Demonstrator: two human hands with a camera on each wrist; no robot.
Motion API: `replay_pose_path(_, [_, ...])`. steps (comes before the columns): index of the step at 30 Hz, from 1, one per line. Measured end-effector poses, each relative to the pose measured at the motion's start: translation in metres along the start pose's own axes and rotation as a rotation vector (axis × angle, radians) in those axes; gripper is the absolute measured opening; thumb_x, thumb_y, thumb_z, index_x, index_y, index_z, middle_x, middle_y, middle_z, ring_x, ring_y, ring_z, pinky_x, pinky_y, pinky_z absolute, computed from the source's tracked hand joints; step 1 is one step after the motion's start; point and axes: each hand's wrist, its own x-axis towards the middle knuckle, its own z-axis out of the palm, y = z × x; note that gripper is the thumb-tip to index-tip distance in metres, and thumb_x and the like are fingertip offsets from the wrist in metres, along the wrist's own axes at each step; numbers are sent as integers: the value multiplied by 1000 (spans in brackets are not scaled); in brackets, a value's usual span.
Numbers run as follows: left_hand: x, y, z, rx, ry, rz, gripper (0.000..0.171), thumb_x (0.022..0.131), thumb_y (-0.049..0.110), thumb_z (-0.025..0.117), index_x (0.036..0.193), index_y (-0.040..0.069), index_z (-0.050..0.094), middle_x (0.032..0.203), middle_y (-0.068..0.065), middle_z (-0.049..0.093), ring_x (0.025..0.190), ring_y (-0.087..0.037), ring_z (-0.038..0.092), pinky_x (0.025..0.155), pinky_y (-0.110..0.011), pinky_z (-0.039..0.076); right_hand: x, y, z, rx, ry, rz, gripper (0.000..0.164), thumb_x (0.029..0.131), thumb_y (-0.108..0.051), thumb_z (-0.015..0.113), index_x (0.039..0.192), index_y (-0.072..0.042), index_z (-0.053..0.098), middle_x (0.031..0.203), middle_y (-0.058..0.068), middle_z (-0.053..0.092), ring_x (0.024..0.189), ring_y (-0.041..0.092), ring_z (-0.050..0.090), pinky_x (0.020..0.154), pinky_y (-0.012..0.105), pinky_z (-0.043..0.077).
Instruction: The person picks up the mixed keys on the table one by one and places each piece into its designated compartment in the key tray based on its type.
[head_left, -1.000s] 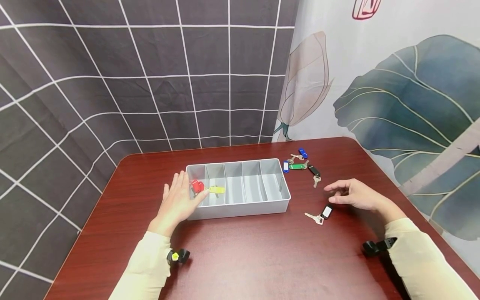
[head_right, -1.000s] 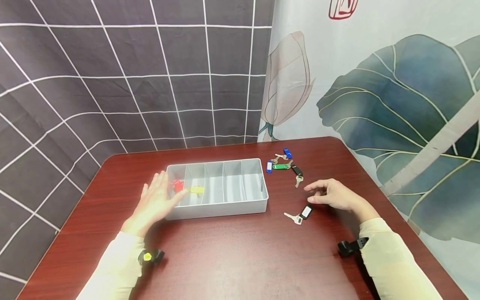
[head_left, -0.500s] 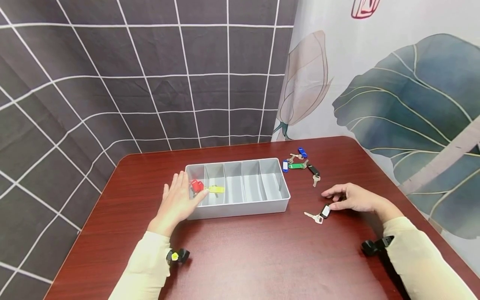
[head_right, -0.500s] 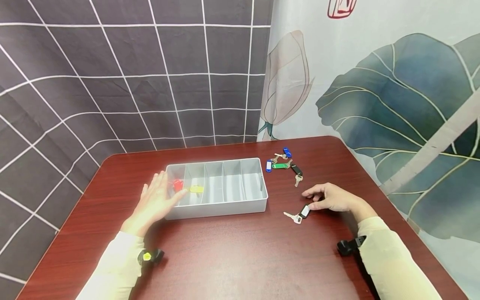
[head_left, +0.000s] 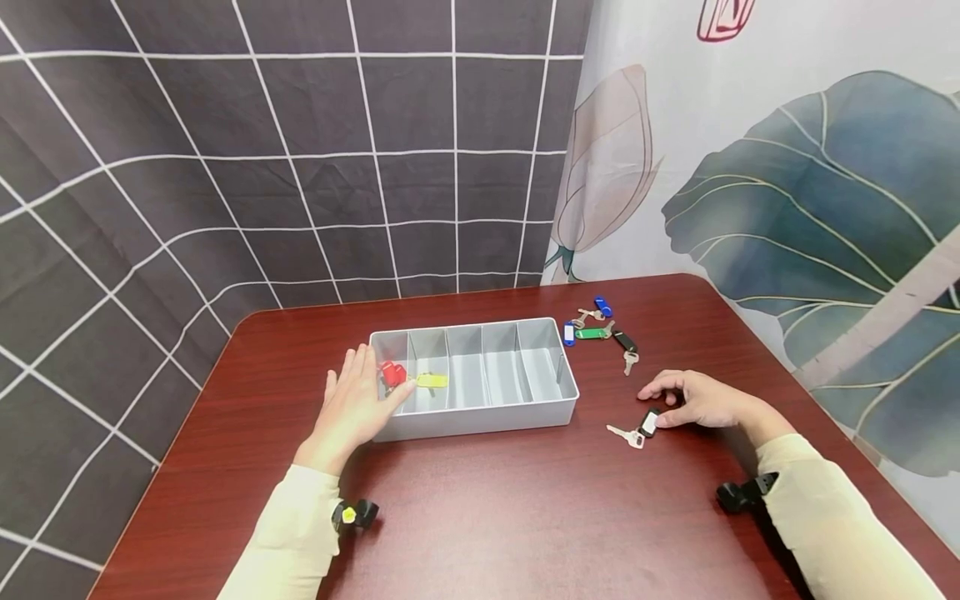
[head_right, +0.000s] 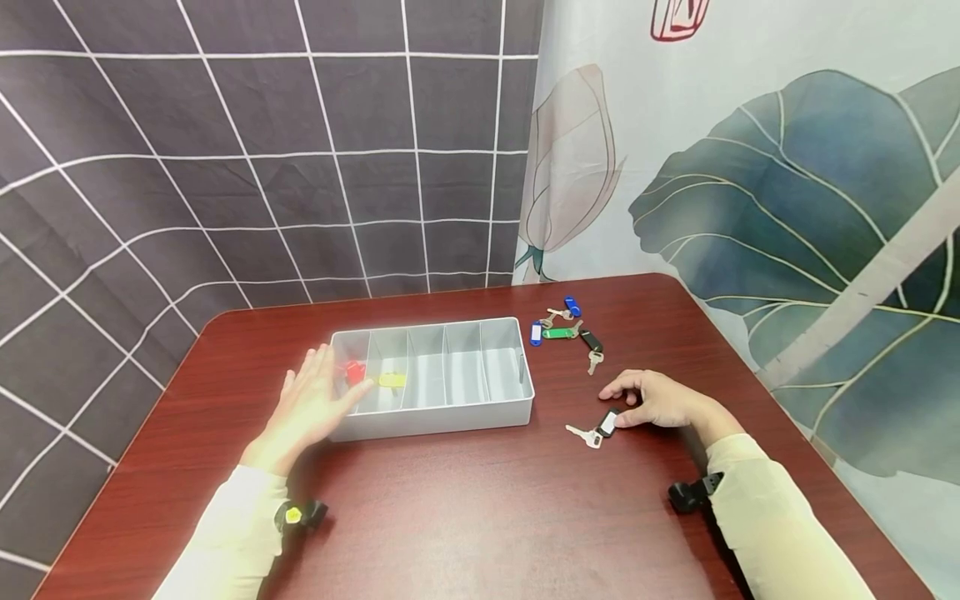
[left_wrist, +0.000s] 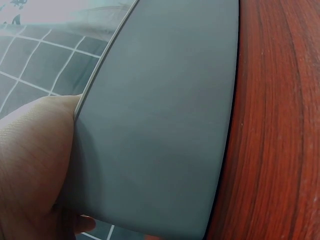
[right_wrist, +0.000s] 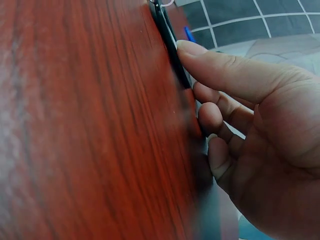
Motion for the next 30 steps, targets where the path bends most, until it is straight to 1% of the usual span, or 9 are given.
replay_pose_path(9, [0,0,0,0,6,2,105,86,72,45,151,-5,15,157,-24,15,145,-40,8,111,-64,6,2,-1,3,8,24,71,37,77,-17,80,112,-9,69,97,6,62,79,22,50,67,25,43])
replay_pose_path(14, [0,0,0,-5,10,1,104,86,71,46,151,-5,16,156,-24,15,145,-40,8,111,-64,7,4,0,5,-3,54,130,31,77,-19,80,106,-11,70,92,5,60,75,17,50,65,22,43])
replay_pose_path(17, [0,0,1,-6,11,0,104,86,72,46,151,-4,16,156,-24,16,145,-40,9,111,-64,7,7,-1,7,-8,72,164,28,77,-19,81,102,-11,70,87,5,57,70,14,49,61,22,43])
replay_pose_path(23, [0,0,2,-7,15,1,106,85,73,44,151,-4,16,156,-24,16,144,-40,10,111,-64,8,13,-2,10,-7,103,206,25,77,-20,81,95,-9,69,78,3,54,62,11,48,55,22,41])
replay_pose_path(26, [0,-1,3,-7,13,1,107,84,75,43,151,-4,16,156,-24,16,145,-40,9,111,-64,7,15,-3,11,-19,122,228,25,77,-22,81,93,-9,68,74,2,53,61,11,47,53,22,40])
replay_pose_path(30, [1,-1,3,-4,15,2,107,84,76,42,151,-4,16,157,-24,16,145,-40,10,111,-64,8,18,-4,13,-32,151,251,26,77,-23,82,90,-8,66,70,2,53,62,11,47,55,22,39])
